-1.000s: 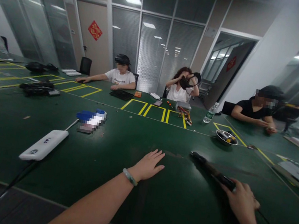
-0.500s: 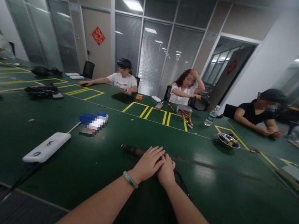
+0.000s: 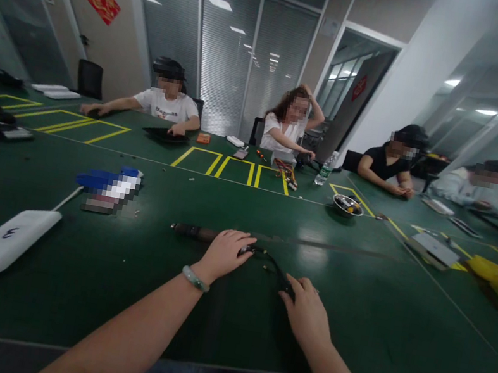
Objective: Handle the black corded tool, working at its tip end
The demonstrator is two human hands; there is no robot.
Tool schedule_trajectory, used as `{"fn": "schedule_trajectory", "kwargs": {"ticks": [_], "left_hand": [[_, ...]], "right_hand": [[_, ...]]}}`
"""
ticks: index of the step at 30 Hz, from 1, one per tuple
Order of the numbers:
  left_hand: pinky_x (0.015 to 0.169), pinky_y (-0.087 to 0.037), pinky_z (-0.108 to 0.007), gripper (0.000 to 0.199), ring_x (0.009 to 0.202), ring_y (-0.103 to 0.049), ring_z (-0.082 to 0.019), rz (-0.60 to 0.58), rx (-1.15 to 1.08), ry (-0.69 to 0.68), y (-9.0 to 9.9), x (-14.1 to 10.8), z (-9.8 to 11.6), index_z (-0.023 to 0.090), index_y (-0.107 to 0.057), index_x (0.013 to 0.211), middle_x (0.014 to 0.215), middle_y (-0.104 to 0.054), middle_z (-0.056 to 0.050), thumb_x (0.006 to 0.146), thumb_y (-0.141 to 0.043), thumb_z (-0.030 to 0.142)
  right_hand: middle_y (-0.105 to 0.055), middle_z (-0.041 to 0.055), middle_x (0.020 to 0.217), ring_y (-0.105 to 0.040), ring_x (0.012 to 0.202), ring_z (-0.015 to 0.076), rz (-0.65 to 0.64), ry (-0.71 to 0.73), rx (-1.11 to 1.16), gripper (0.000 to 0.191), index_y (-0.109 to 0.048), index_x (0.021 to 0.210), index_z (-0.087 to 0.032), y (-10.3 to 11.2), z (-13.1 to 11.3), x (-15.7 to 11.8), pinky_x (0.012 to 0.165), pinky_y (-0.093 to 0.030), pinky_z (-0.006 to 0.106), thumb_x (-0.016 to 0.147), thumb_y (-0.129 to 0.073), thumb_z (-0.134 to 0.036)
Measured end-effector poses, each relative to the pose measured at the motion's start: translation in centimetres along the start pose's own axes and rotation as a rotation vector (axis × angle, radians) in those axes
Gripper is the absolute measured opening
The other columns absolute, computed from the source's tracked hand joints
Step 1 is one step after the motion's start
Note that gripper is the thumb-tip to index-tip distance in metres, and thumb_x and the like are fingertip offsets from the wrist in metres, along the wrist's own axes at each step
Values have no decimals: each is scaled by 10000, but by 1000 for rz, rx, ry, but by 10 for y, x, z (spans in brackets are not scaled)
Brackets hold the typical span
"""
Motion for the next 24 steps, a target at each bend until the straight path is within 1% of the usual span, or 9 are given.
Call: {"fn": "schedule_trajectory", "kwargs": {"ticks": [3,6,9,12,16,18,21,22,24], "left_hand": [[975,-398,-405,293,1118,-552,-224,-23,3,13,-1,0,3,284,-609,1202,1191,-633,-27,928,-541,361],[940,-403,-397,240,1075,-554,-225,-29,16,11,1,-3,9,279,-626,1139,1140,-634,-26,916,-552,325],[921,-399,-398,214,1054,-545,-229,-32,38,7,4,-5,14,277,-626,1108,1116,-630,-24,909,-551,298],[890,-401,-401,193,1023,-543,-238,-23,67,31,6,-5,12,271,-632,1069,1074,-632,-30,887,-568,281],[881,-401,-398,196,1001,-546,-235,-5,87,73,9,-7,3,267,-626,1054,1046,-622,-32,863,-579,269],[892,-399,-397,199,1005,-547,-232,-3,91,84,9,-8,-1,265,-623,1053,1052,-617,-31,859,-578,267],[902,-399,-397,198,1013,-549,-231,-3,94,89,9,-8,-2,263,-622,1051,1060,-616,-31,858,-577,264],[903,-399,-397,197,1014,-550,-229,-2,94,86,9,-8,-2,263,-621,1052,1061,-616,-29,861,-574,262],[906,-402,-395,197,1011,-553,-224,-4,89,76,8,-7,-2,265,-621,1057,1063,-617,-27,867,-569,257]], "right_hand": [[-595,90,1155,-605,987,244,6,-8,-54,377,-563,1314,-254,-5,1,12,945,-420,353,968,-438,-335],[-600,104,1155,-604,975,227,18,7,-63,397,-542,1345,-216,4,7,44,930,-412,330,987,-393,-297],[-597,81,1165,-595,983,206,7,33,16,384,-557,1335,-233,16,13,80,896,-421,297,994,-393,-298],[-590,48,1171,-584,1001,181,-22,75,124,333,-620,1250,-257,17,8,99,890,-422,271,990,-418,-307],[-585,48,1158,-578,971,167,11,110,181,332,-635,1211,-246,6,-4,94,872,-431,283,1003,-393,-336],[-587,49,1157,-558,1013,181,61,140,167,317,-649,1190,-251,4,-9,88,912,-418,307,996,-412,-334],[-594,53,1163,-498,1112,213,134,200,119,270,-697,1099,-255,9,-20,83,994,-362,345,973,-473,-337],[-603,51,1150,-491,1117,220,131,220,104,257,-710,1062,-261,10,-25,84,995,-353,355,968,-486,-342],[-634,40,1075,-507,1077,223,59,267,74,237,-727,990,-275,8,-39,87,971,-352,367,960,-503,-345]]}}
Point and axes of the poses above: each hand's wrist, its own x-axis towards the middle knuckle, its own y-axis out of the back of the hand, z = x × y, the point moved 8 cm from there along x, towards the middle knuckle
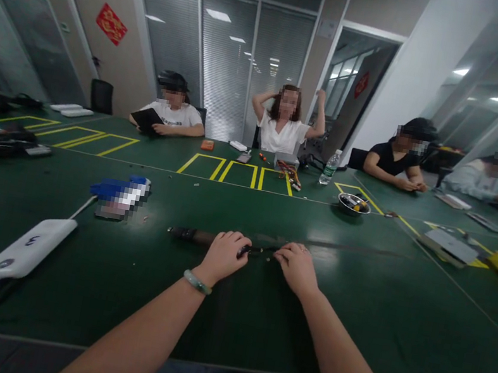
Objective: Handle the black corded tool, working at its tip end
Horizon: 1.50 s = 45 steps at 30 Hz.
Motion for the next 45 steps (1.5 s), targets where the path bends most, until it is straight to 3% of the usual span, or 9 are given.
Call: {"fn": "schedule_trajectory", "kwargs": {"ticks": [4,8,12,18,23,30,34,39,45], "left_hand": [[908,-410,-387,201,1017,-558,-219,-6,-9,-2,-3,1,-2,263,-625,1066,1073,-620,-30,874,-570,249],[920,-413,-380,198,1031,-555,-211,-15,-24,-29,-4,1,-2,266,-622,1077,1086,-616,-25,893,-551,252],[929,-412,-378,173,1027,-558,-204,-34,-27,-51,-6,4,1,264,-627,1054,1081,-616,-19,905,-541,248],[913,-422,-375,155,1015,-567,-207,-65,-13,-60,-7,8,4,262,-638,1032,1069,-620,-22,913,-538,276],[914,-426,-377,166,1031,-560,-209,-90,-13,-58,-9,9,4,263,-635,1043,1088,-617,-26,924,-519,273],[934,-428,-370,146,1050,-555,-200,-80,-29,-88,-10,8,7,256,-629,1014,1114,-608,-19,918,-524,224],[913,-434,-365,135,1039,-562,-196,-78,-51,-92,-9,7,7,260,-628,1005,1102,-616,-8,911,-542,216],[905,-431,-363,123,1026,-566,-197,-76,-72,-102,-8,7,4,258,-631,1002,1088,-622,-10,912,-552,228],[868,-431,-349,107,997,-570,-193,-79,-71,-111,-10,7,0,253,-631,984,1055,-625,-11,909,-555,241]], "right_hand": [[-662,29,992,-570,970,198,-190,20,-4,213,-728,947,-269,-10,-16,15,919,-363,339,950,-521,-316],[-660,37,1038,-584,964,187,-138,-69,59,257,-706,1006,-243,-1,2,21,880,-389,308,978,-462,-321],[-651,24,1003,-573,971,184,-186,-32,122,225,-715,964,-246,-3,13,11,947,-367,332,960,-514,-348],[-583,30,984,-525,975,198,-157,87,90,234,-714,829,-241,-4,-7,1,955,-364,354,873,-642,-460],[-611,15,905,-538,915,201,-285,149,109,197,-697,830,-248,-7,-20,-3,886,-374,340,820,-706,-445],[-675,45,891,-557,908,235,-302,27,31,241,-695,837,-235,-2,-11,-5,845,-376,357,868,-623,-464],[-695,52,899,-600,879,226,-420,-52,-16,176,-732,833,-239,-9,-10,-1,808,-407,330,857,-634,-384],[-699,-2,760,-629,746,178,-634,-112,52,107,-745,768,-257,-18,-14,0,736,-420,281,764,-731,-363],[-676,21,695,-603,654,165,-759,-90,120,420,-764,759,-246,-15,-21,-3,599,-387,263,870,-524,-572]]}}
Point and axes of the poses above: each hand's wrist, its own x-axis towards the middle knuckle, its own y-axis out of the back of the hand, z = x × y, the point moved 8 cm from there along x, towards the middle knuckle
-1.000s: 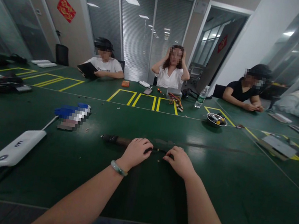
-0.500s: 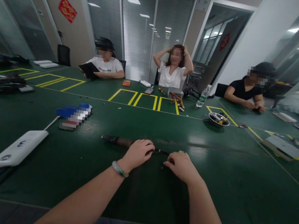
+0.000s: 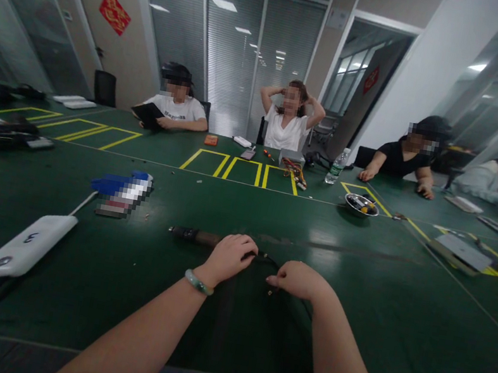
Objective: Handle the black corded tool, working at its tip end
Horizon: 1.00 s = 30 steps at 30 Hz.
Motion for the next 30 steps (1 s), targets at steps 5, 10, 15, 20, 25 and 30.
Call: {"fn": "schedule_trajectory", "kwargs": {"ticks": [5,10,15,20,25,30], "left_hand": [[865,-426,-349,105,981,-569,-193,11,7,-14,-1,1,-1,250,-636,982,1044,-629,-11,899,-573,236],[846,-425,-349,111,966,-574,-195,17,0,-27,0,2,-2,254,-639,980,1030,-631,-11,899,-565,238],[839,-426,-342,116,964,-573,-192,24,-6,-31,1,0,-2,251,-635,986,1035,-627,-10,892,-571,227],[848,-427,-340,117,961,-572,-188,33,-8,-33,2,0,-1,253,-630,980,1027,-627,0,883,-581,207],[848,-429,-345,109,955,-576,-190,37,-3,-27,3,1,-1,249,-631,970,1014,-630,0,884,-579,206],[872,-429,-339,110,959,-575,-179,43,-15,-20,2,1,-1,252,-629,976,1019,-628,7,884,-586,212]], "right_hand": [[-689,13,762,-610,706,157,-29,13,-20,290,-758,811,-237,4,3,-1,625,-385,241,852,-592,-471],[-699,15,799,-625,774,174,232,-131,-8,169,-745,808,-239,16,14,15,681,-403,245,789,-699,-401],[-704,7,849,-612,854,177,507,-93,93,97,-743,829,-257,16,7,33,781,-410,264,818,-684,-334],[-700,5,919,-594,909,180,635,18,152,97,-732,846,-243,4,2,35,844,-405,289,833,-673,-320],[-696,14,898,-597,894,178,676,80,204,128,-724,849,-233,-4,2,34,893,-396,311,848,-647,-336],[-696,15,891,-602,867,177,709,95,259,168,-719,843,-231,-3,6,36,863,-409,315,858,-626,-370]]}}
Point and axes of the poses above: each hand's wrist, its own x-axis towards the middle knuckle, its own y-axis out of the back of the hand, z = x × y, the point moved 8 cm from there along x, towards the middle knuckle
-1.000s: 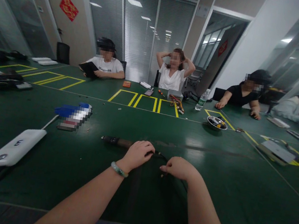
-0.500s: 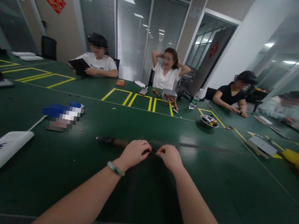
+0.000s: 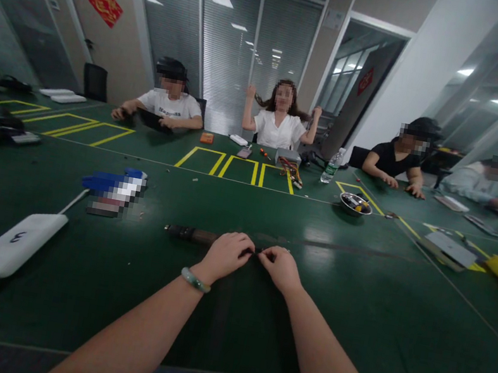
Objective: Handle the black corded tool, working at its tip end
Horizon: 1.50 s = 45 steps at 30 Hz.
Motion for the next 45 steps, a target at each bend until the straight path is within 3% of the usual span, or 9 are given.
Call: {"fn": "schedule_trajectory", "kwargs": {"ticks": [13,21,24,29,31,35,40,45], "left_hand": [[874,-434,-347,114,967,-578,-188,2,4,-4,-2,0,0,241,-629,973,1024,-634,-10,879,-579,201],[868,-439,-345,100,970,-577,-189,-8,3,13,-3,0,0,247,-637,954,1019,-632,-7,887,-570,216],[865,-440,-350,102,976,-579,-196,-14,11,20,-3,-1,0,247,-639,960,1022,-632,-14,887,-572,222],[864,-435,-346,104,979,-576,-192,-9,22,22,-3,-1,1,245,-632,959,1025,-628,-9,878,-583,202],[866,-432,-345,101,975,-575,-192,-8,23,20,-3,-1,1,245,-631,954,1019,-627,-8,878,-581,200],[882,-429,-348,114,992,-572,-194,-4,21,17,-3,-2,3,239,-626,962,1029,-626,-12,877,-574,184],[930,-433,-363,187,1056,-567,-198,3,10,13,0,-4,7,250,-605,1033,1108,-622,-12,875,-565,158],[1091,-353,-408,248,1129,-551,-191,60,-12,26,8,-4,9,252,-576,1105,1183,-616,-15,870,-567,172]], "right_hand": [[-694,-6,868,-591,835,166,9,148,24,100,-713,844,-243,5,-13,-3,810,-391,301,868,-628,-291],[-686,-10,830,-583,802,161,-4,108,-46,99,-710,860,-241,5,-18,-3,794,-394,296,868,-631,-300],[-693,-8,859,-592,850,176,0,75,-71,113,-694,947,-256,4,-18,-4,818,-411,301,880,-614,-298],[-692,24,1024,-565,1069,209,4,70,-124,411,-532,1334,-250,-2,-20,-5,1005,-365,345,924,-533,-247],[-668,54,1102,-551,1099,217,-18,107,-177,440,-493,1385,-221,-6,-24,-4,1036,-341,352,945,-486,-229],[-648,87,1103,-559,1053,228,-27,156,-274,351,-602,1275,-208,-11,-30,-4,1023,-335,351,967,-434,-217],[-657,69,1070,-570,1013,220,9,103,-276,286,-663,1147,-221,-11,-28,-3,991,-345,337,967,-441,-218],[-671,73,1035,-586,995,218,19,41,-256,270,-683,1102,-212,-13,-27,0,972,-349,331,959,-455,-216]]}}
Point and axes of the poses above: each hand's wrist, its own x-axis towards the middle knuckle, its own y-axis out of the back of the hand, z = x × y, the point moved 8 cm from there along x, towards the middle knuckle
